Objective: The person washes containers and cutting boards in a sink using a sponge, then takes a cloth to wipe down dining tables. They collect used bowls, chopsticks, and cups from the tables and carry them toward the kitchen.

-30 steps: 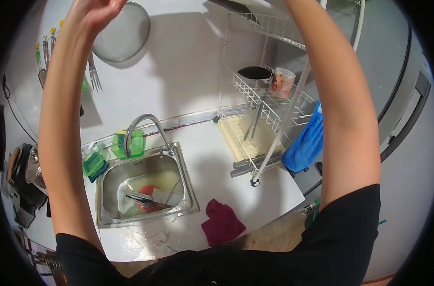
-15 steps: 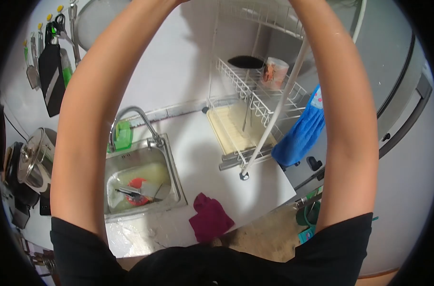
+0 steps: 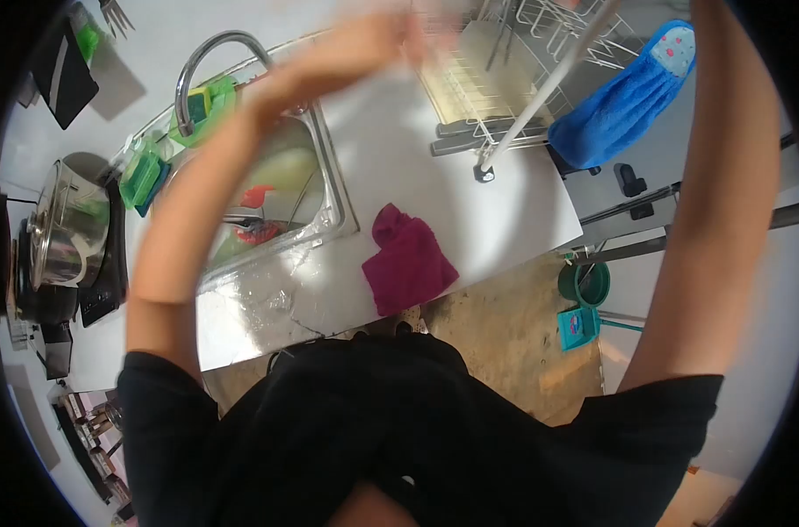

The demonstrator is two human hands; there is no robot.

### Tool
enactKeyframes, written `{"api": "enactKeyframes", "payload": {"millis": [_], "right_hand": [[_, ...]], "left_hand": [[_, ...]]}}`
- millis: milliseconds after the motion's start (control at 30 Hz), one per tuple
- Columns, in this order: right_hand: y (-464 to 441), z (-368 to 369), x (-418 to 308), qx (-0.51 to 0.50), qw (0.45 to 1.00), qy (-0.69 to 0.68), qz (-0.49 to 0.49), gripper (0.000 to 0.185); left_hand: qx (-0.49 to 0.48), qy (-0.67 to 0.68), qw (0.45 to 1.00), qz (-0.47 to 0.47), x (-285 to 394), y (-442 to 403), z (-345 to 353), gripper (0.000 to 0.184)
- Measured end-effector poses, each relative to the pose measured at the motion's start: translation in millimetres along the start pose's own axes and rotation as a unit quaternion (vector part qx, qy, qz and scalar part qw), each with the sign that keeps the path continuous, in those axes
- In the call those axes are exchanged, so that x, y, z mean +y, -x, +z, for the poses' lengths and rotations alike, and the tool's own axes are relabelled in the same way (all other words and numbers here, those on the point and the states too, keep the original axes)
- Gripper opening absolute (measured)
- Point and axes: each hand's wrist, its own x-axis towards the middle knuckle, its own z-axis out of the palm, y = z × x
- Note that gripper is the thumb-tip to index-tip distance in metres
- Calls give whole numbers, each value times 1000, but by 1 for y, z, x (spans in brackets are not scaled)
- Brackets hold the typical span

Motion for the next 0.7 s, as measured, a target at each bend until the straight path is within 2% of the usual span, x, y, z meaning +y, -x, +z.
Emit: {"api": "enactKeyframes", "payload": {"millis": [33,67,100,167,233,267,300,333,367,400,467,500,567,600,700], "right_hand": [[12,-3,-5,29,999,-43,10,35],[29,-3,-13,53,994,-94,23,35],[48,-5,-23,73,985,-154,39,35],[93,1,-56,54,949,-297,89,34],[148,14,-103,-57,902,-413,114,34],[170,32,-124,-77,907,-413,22,44],[192,32,-153,-161,892,-420,43,56],[219,49,-164,-235,844,-478,54,76],[244,61,-177,-264,821,-500,76,91],[254,62,-190,-306,764,-556,120,93],[274,63,-215,-371,635,-639,227,99],[278,69,-224,-355,618,-656,249,96],[253,62,-249,-301,562,-708,304,88],[240,59,-262,-270,535,-729,332,84],[221,74,-305,-185,650,-710,197,61]], "left_hand": [[-116,117,965,-205,47,27,14,28],[-195,174,872,-415,95,54,28,31],[-190,122,876,-426,114,90,61,35],[-229,18,858,-459,147,120,92,32],[-174,71,863,-469,163,129,99,29],[-146,98,864,-472,166,135,96,27],[-103,145,853,-491,169,139,85,25],[-59,190,838,-508,171,136,68,23],[-15,233,820,-523,174,132,47,21],[22,360,744,-562,179,126,8,20],[158,435,699,-546,187,134,-40,21],[225,469,672,-528,190,140,-61,22],[286,419,563,-652,197,152,-103,24],[367,427,533,-631,191,186,-92,29],[406,561,298,-657,207,227,-96,36]]}}
